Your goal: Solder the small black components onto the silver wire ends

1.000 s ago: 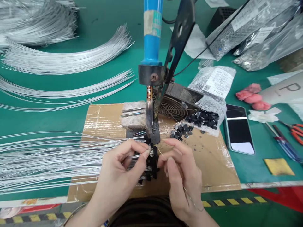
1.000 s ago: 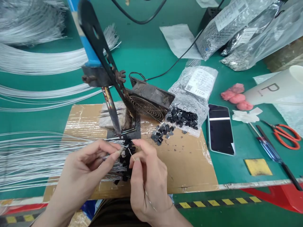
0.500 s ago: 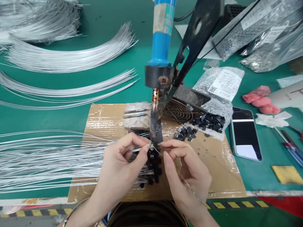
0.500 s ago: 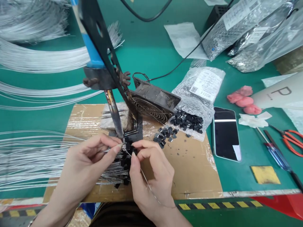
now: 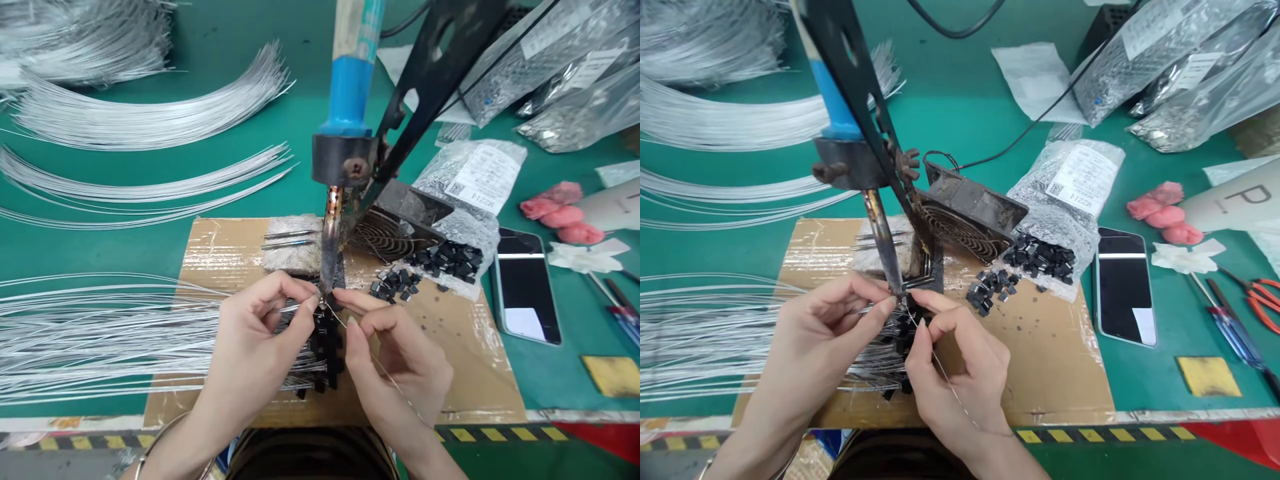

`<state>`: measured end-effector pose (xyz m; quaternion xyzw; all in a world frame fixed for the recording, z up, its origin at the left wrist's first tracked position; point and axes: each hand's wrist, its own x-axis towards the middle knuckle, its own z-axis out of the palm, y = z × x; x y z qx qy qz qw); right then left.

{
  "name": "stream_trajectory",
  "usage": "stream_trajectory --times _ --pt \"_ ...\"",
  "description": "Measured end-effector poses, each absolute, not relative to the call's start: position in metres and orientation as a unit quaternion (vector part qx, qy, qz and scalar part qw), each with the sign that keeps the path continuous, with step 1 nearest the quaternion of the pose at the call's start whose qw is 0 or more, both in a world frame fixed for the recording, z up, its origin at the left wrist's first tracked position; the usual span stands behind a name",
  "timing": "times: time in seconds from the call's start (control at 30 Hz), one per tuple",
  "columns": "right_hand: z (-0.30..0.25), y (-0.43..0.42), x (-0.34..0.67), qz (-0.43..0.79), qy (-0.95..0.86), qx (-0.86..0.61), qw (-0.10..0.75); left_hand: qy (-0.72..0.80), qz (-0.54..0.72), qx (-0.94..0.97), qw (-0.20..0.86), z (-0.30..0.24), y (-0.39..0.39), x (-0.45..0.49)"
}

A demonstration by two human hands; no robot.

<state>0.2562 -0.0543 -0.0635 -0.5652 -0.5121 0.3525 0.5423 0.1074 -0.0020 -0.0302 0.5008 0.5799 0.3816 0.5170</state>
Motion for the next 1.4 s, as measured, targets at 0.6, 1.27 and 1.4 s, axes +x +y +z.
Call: stream_trajectory --times 0.6,1.27,1.4 --pt "-0.0610 -0.0527 0.2565 0.352 -0.515 -0.554 0.551 0.585 0.381 0.490 0.522 -0.0288 -0.0023 0.1044" --pt "-0.0603 -0.0515 0.2560 0.349 -0.517 -0.552 0.553 0.584 0.386 0.485 0.525 -0.0272 -0.0039 0.1040" --pt "-0.0597 -0.0519 0.2561 0.348 -0.518 -0.551 0.554 0.586 0.381 0.489 0.522 -0.0278 -0.0039 0.1037"
